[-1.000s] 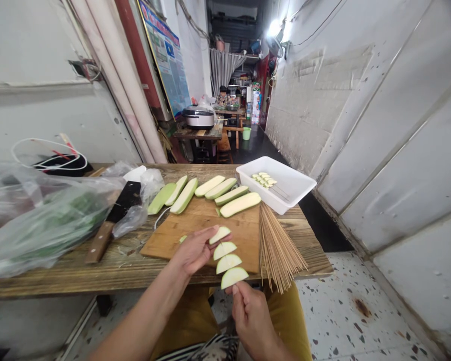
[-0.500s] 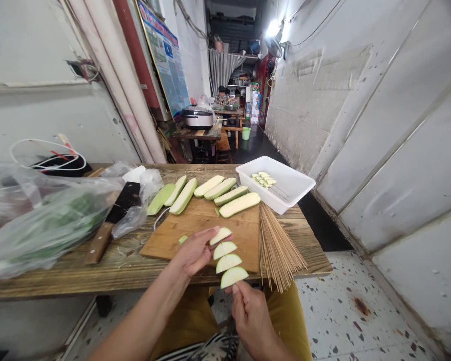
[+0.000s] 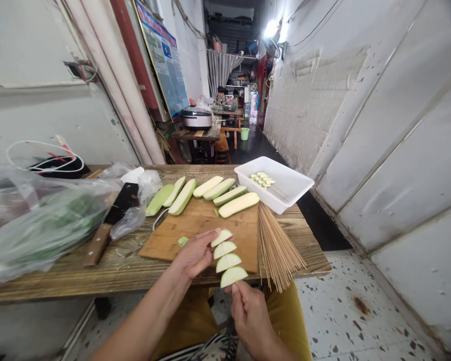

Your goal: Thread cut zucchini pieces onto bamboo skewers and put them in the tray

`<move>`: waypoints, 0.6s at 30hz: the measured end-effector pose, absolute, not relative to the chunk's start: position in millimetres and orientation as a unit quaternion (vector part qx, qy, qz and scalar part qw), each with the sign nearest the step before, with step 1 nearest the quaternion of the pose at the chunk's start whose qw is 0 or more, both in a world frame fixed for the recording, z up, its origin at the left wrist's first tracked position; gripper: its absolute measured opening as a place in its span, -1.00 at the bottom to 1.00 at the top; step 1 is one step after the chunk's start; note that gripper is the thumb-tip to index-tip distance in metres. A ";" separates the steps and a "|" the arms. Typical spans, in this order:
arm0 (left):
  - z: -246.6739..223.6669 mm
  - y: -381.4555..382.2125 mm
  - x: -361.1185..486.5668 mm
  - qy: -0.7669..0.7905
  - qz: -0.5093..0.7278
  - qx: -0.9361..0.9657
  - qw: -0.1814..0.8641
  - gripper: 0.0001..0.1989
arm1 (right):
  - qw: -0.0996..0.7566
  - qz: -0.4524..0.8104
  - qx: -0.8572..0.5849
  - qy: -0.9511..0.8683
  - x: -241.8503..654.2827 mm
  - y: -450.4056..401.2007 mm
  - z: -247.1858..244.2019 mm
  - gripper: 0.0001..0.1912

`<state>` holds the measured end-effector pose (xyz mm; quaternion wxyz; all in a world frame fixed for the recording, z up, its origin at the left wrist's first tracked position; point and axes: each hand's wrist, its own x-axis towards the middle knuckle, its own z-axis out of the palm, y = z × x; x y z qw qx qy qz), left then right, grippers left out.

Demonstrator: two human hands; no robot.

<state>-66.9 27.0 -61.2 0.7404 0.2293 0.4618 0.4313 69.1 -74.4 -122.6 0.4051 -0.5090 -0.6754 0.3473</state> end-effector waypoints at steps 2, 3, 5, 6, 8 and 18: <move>-61.4 26.9 -66.3 0.461 0.431 0.229 0.741 -0.87 | 0.407 0.350 -0.510 -0.671 68.4 -74.4 -123.6 -0.68; -61.8 27.0 -66.1 0.461 0.430 0.230 0.741 -0.87 | 0.408 0.350 -0.512 -0.670 68.2 -74.1 -124.1 -0.68; -62.9 27.5 -65.9 0.458 0.431 0.235 0.741 -0.87 | 0.410 0.344 -0.514 -0.671 68.7 -72.5 -125.1 -0.67; -63.3 27.7 -65.9 0.453 0.433 0.241 0.741 -0.86 | 0.409 0.338 -0.515 -0.673 69.6 -71.1 -125.7 -0.67; -63.0 27.2 -66.3 0.435 0.446 0.255 0.739 -0.82 | 0.404 0.319 -0.518 -0.683 73.1 -67.7 -126.9 -0.66; -28.8 3.1 -72.1 0.342 0.500 0.300 0.737 -0.60 | 0.506 0.484 -0.482 -0.526 101.3 -60.5 -116.3 -0.66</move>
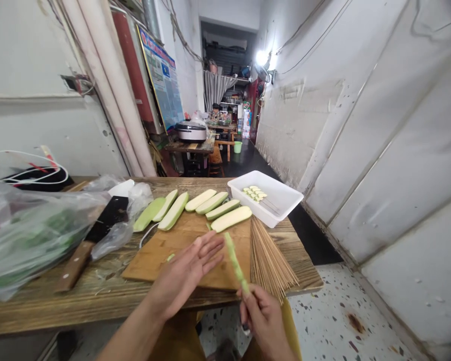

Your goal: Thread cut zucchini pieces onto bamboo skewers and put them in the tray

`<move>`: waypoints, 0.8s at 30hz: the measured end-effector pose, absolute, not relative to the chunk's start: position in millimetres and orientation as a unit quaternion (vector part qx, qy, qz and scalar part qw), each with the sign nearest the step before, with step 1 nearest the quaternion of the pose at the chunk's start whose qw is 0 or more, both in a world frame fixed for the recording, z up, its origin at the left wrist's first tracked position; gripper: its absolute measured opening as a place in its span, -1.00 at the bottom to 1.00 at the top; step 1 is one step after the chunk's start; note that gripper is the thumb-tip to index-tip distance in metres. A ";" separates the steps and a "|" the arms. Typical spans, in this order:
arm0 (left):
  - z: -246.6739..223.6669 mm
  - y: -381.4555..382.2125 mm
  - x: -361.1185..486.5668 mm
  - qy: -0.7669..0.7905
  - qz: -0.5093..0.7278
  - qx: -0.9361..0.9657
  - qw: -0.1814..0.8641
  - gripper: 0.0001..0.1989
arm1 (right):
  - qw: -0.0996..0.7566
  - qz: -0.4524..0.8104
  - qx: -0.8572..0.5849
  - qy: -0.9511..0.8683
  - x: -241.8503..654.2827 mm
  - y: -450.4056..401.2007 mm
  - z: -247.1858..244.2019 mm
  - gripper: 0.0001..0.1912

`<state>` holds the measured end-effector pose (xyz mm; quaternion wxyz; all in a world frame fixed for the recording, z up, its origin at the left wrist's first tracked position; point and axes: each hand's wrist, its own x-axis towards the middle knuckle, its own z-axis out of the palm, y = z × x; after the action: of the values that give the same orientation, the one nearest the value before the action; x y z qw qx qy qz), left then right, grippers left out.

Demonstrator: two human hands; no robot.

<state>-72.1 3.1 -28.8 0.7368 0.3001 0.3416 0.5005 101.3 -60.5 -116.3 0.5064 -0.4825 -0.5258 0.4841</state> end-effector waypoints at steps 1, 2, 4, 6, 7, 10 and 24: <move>-27.3 0.9 -73.5 0.342 0.504 0.311 0.729 -0.59 | 0.508 0.537 -0.463 -0.489 104.1 -59.0 -113.6 -0.64; -27.1 -0.8 -75.1 0.351 0.507 0.325 0.717 -0.58 | 0.511 0.577 -0.443 -0.457 106.9 -57.1 -111.0 -0.63; -29.5 -2.8 -78.7 0.382 0.505 0.352 0.689 -0.57 | 0.520 0.618 -0.411 -0.422 112.1 -52.9 -107.3 -0.61; -33.5 -3.2 -82.4 0.411 0.494 0.370 0.671 -0.58 | 0.532 0.623 -0.396 -0.414 115.7 -49.0 -106.1 -0.63; -35.4 -3.0 -84.1 0.423 0.488 0.378 0.664 -0.58 | 0.536 0.617 -0.399 -0.415 116.6 -47.6 -106.5 -0.65; -38.8 -2.5 -87.8 0.450 0.479 0.399 0.639 -0.57 | 0.537 0.591 -0.420 -0.431 114.6 -45.3 -110.1 -0.67; -88.3 5.1 -158.4 0.665 0.426 0.465 0.400 -0.66 | 0.320 0.078 -0.657 -0.678 211.9 63.7 -30.2 -0.73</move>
<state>-158.4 5.1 -88.3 0.4004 0.4649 0.6650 0.4258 211.9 63.7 -30.2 0.3203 -0.6569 -0.6781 0.0780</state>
